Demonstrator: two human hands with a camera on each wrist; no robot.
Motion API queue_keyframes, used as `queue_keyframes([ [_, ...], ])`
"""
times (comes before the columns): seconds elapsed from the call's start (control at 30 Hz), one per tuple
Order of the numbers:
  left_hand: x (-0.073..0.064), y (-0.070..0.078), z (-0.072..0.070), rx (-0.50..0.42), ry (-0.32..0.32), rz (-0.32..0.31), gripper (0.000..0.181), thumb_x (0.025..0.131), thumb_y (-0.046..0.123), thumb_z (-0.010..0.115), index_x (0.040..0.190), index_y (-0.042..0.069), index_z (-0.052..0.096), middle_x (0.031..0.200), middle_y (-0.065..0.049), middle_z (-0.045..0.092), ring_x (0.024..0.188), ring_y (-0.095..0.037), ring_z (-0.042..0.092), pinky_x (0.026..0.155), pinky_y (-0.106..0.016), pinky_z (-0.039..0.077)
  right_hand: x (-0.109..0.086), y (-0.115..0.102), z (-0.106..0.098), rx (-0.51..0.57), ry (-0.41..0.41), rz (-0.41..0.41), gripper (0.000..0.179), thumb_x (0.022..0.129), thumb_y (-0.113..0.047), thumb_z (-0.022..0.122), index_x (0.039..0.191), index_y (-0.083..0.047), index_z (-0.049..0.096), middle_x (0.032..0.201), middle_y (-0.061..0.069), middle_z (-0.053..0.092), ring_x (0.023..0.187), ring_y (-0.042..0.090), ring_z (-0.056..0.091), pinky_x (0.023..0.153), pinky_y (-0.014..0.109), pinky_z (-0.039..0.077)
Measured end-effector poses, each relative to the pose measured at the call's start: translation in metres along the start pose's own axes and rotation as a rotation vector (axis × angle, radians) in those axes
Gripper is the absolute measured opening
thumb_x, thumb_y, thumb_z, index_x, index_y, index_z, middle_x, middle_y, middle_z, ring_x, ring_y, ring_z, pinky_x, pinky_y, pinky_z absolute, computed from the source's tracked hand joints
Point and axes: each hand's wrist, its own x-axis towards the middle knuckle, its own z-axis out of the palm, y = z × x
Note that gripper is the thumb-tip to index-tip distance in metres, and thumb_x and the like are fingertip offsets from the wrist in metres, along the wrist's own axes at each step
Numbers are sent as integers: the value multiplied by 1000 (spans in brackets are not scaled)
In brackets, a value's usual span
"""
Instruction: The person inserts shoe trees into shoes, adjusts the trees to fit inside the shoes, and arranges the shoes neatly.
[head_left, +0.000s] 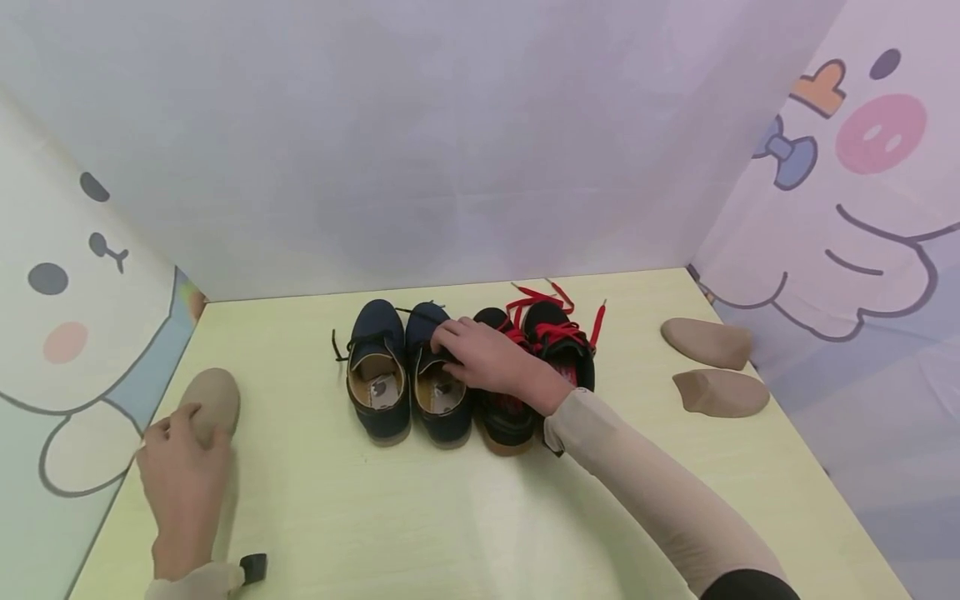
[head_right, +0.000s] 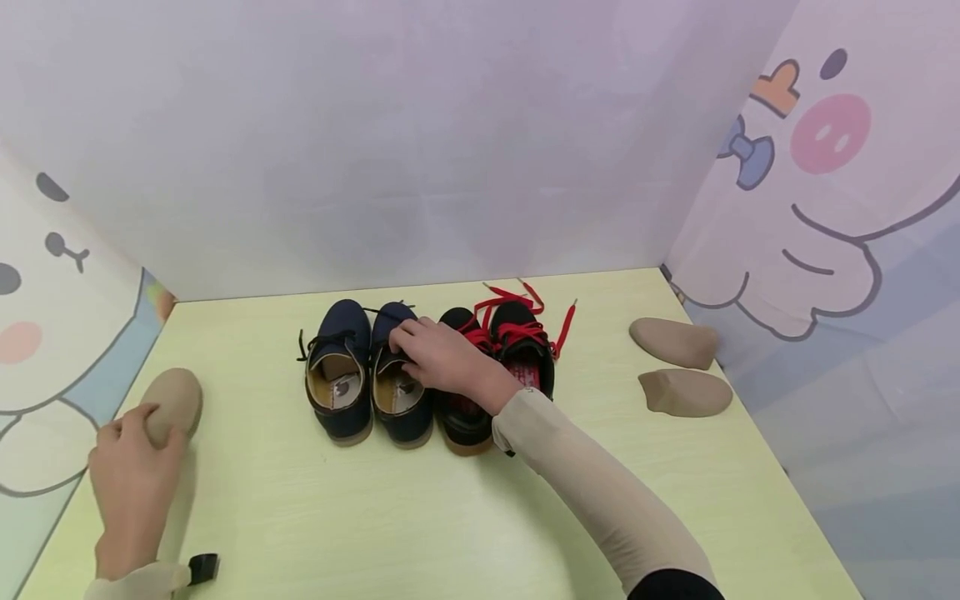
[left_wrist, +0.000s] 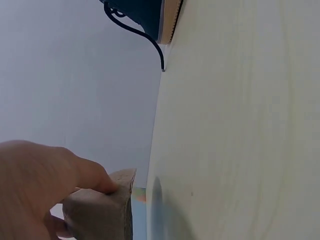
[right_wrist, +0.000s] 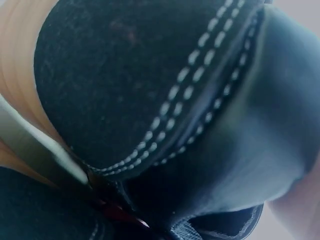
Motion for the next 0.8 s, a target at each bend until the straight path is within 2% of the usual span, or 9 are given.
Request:
queue_keyframes([
  [0.17, -12, 14, -5, -8, 29, 31, 54, 97, 11, 56, 149, -1, 49, 147, -40, 45, 128, -63, 42, 95, -78, 38, 0, -1, -1, -9, 12, -10, 23, 101, -19, 69, 123, -13, 62, 124, 5, 64, 104, 23, 60, 93, 39, 53],
  [0.47, -33, 33, -9, -14, 80, 70, 50, 96, 12, 60, 145, 2, 55, 142, -39, 50, 123, -62, 46, 96, -76, 39, 1, -1, -1, -21, 15, -17, 22, 102, -18, 67, 124, -14, 63, 125, 5, 64, 105, 21, 62, 94, 37, 54],
  [0.67, -46, 40, -10, -52, 158, 170, 45, 92, 9, 66, 137, 4, 63, 134, -35, 57, 114, -60, 50, 86, -75, 42, 0, -2, -2, -23, 25, -22, 21, 103, -18, 66, 123, -14, 64, 123, 5, 65, 104, 20, 64, 93, 36, 55],
  [0.8, -52, 46, -13, -66, 188, 201, 48, 91, 9, 70, 137, 5, 63, 133, -34, 58, 113, -58, 51, 86, -73, 41, -1, -1, -2, -10, 35, -25, 20, 103, -17, 65, 123, -14, 64, 122, 5, 65, 102, 20, 63, 91, 35, 56],
])
